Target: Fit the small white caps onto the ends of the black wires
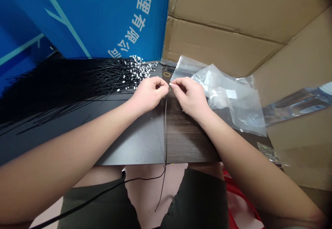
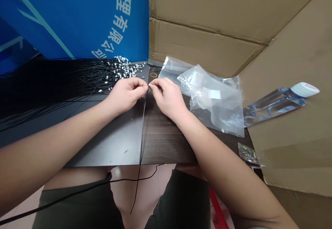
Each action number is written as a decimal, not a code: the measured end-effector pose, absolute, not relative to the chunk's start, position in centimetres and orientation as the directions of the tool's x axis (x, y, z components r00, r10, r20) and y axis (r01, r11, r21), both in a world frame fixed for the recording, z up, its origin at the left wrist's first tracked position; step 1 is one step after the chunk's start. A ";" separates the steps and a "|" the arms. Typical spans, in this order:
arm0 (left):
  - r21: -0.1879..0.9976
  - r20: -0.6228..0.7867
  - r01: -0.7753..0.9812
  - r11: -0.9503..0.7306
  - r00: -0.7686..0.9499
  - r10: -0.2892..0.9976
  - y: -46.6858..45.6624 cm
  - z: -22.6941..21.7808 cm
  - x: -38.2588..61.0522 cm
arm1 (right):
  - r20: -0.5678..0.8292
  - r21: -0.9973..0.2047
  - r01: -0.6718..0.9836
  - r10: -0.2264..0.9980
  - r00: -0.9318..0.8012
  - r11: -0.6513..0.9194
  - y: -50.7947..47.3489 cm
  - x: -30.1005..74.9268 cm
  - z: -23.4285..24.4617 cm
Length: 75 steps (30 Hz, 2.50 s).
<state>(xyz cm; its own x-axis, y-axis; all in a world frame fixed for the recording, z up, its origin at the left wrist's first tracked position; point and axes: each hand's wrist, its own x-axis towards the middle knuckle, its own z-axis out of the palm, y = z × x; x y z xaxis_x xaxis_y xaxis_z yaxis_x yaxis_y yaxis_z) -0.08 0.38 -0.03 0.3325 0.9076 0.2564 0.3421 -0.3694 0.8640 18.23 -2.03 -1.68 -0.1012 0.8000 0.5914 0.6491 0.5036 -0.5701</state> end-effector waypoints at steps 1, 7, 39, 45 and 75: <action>0.858 0.261 0.351 -0.375 0.332 0.906 0.3 0.0 -0.1 | 0.603 -0.549 0.658 0.789 -0.115 0.515 -2.0 18.3 -1.7; 0.841 0.271 0.375 -0.390 0.332 0.903 0.2 0.1 -0.1 | 0.652 -0.442 0.705 0.738 -0.172 0.555 -2.0 18.3 -1.9; 0.903 0.230 0.276 -0.329 0.336 0.913 0.6 -0.2 -0.1 | 0.670 -0.330 0.756 0.704 -0.234 0.565 -2.3 18.1 -2.0; 0.903 0.223 0.281 -0.324 0.339 0.914 0.7 -0.3 -0.1 | 0.694 -0.309 0.759 0.681 -0.232 0.573 -2.2 18.1 -2.2; 0.939 0.181 0.238 -0.247 0.267 0.946 0.2 -0.3 0.2 | 0.713 -0.201 0.793 0.641 -0.284 0.575 -2.0 17.8 -2.7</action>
<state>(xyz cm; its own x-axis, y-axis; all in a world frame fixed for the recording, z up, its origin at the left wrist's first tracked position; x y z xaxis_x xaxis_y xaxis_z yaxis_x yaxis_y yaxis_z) 0.20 0.19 -0.27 0.2673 0.9464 0.1815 0.2376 -0.2473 0.9394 17.82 -2.02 -2.68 -0.2841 0.6408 0.7132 0.7932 0.5749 -0.2007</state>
